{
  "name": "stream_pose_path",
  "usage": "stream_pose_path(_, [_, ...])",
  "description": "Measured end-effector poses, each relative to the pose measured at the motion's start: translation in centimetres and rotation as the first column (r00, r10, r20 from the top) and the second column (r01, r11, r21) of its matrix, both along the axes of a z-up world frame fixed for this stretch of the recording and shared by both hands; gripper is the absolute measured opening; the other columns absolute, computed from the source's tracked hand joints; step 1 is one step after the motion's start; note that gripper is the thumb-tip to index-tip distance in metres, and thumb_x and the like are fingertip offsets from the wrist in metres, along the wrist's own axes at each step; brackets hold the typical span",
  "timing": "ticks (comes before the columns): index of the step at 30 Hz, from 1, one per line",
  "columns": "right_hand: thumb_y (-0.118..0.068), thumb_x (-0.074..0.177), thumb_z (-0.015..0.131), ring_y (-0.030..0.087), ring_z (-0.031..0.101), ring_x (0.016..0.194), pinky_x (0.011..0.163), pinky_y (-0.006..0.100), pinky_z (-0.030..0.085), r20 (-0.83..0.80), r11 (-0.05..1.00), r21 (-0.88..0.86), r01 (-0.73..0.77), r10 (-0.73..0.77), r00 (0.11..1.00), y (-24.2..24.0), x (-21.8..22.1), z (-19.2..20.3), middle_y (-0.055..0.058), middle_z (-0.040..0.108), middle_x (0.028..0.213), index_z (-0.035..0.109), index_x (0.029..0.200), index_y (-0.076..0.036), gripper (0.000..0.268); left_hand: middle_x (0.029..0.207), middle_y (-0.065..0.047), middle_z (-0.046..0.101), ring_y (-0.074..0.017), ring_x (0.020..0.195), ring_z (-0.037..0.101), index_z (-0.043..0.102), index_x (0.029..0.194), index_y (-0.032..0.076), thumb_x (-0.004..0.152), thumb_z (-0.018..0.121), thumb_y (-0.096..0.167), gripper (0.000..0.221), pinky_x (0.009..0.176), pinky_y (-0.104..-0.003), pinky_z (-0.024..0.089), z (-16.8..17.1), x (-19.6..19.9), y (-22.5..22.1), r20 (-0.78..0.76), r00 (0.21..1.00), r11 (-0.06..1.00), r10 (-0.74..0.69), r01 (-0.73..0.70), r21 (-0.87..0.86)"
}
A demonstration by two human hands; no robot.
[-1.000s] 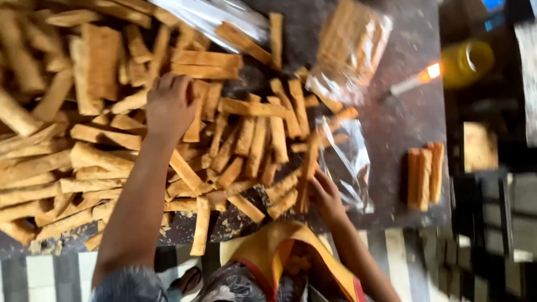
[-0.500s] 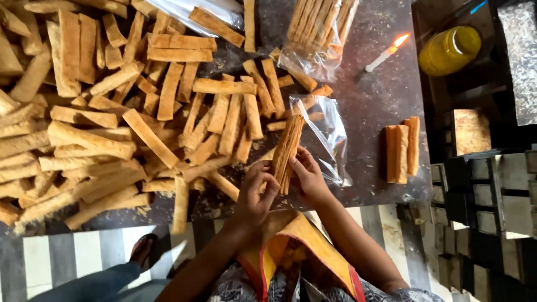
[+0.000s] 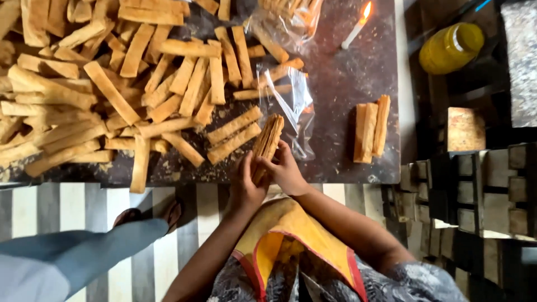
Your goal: Packing long baked snack sticks into plastic bags at a production table.
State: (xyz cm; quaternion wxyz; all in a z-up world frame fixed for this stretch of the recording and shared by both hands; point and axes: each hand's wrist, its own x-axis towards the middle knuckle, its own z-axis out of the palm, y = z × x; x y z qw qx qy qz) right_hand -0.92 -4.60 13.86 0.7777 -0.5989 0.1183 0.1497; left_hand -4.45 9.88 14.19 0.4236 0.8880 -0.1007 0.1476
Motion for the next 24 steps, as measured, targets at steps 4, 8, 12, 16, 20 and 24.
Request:
stream_pose_path(4, [-0.015,0.099,0.07,0.023,0.07,0.119,0.105,0.04,0.059,0.23,0.932,-0.278,-0.233,0.3,0.926,-3.1,-1.8,2.4,0.015,0.065,0.135,0.043,0.154,-0.005,0.062,0.13,-0.024,0.066,-0.0361,0.114,0.071,0.052,0.143,-0.002,0.084,0.078,0.016,0.067,0.096,-0.042,0.059,0.9,-1.6,1.6,-0.255,0.963,0.98,0.09,-0.131,-0.15])
stream_pose_path(8, [-0.031,0.075,0.08,0.04,0.064,0.112,0.097,0.048,0.047,0.421,0.206,-0.904,0.376,0.591,0.688,-9.0,-1.4,1.3,0.024,0.059,0.133,0.046,0.143,-0.002,0.081,0.126,-0.023,0.067,-0.0374,0.11,0.072,0.056,0.139,-0.004,0.083,0.079,0.015,0.063,0.093,-0.042,0.059,0.3,-4.9,3.7,-0.17,0.975,0.972,0.142,-0.17,-0.161])
stream_pose_path(12, [-0.022,0.087,0.077,0.031,0.065,0.111,0.104,0.046,0.046,0.402,0.174,-0.909,0.38,0.614,0.68,-13.5,-1.2,-6.9,0.01,0.065,0.119,0.058,0.13,-0.017,0.048,0.123,-0.022,0.066,-0.0385,0.109,0.069,0.062,0.133,0.002,0.08,0.078,0.012,0.056,0.092,-0.043,0.057,-0.3,-7.7,3.6,-0.159,0.985,0.992,0.069,-0.085,-0.092])
stream_pose_path(16, [-0.023,0.106,0.071,0.024,0.066,0.11,0.097,0.038,0.05,0.36,0.304,-0.925,0.227,0.518,0.776,-13.3,0.1,-8.9,0.003,0.071,0.118,0.066,0.119,-0.018,0.015,0.121,-0.019,0.067,-0.0362,0.106,0.071,0.067,0.131,0.01,0.08,0.075,0.011,0.052,0.09,-0.041,0.059,-1.8,-7.8,1.2,-0.148,0.989,0.993,-0.021,0.003,-0.121])
stream_pose_path(20, [-0.022,0.088,0.072,0.033,0.062,0.107,0.097,0.046,0.045,0.52,0.306,-0.85,0.429,0.62,0.588,-11.0,-0.5,-2.9,0.015,0.065,0.117,0.062,0.121,-0.003,0.039,0.124,-0.019,0.066,-0.0372,0.105,0.07,0.068,0.128,0.008,0.082,0.076,0.013,0.047,0.089,-0.041,0.059,-2.7,-5.3,-0.3,-0.203,0.979,0.998,-0.008,-0.006,-0.068])
stream_pose_path(24, [-0.017,0.087,0.068,0.029,0.065,0.1,0.094,0.045,0.046,0.461,0.164,-0.86,0.483,0.654,0.6,-12.6,0.6,-6.6,0.009,0.066,0.107,0.068,0.113,-0.01,0.028,0.122,-0.017,0.068,-0.0355,0.101,0.071,0.069,0.128,0.008,0.079,0.075,0.015,0.05,0.084,-0.041,0.059,-1.4,-5.6,1.1,-0.242,0.97,0.999,0.036,-0.038,-0.006])
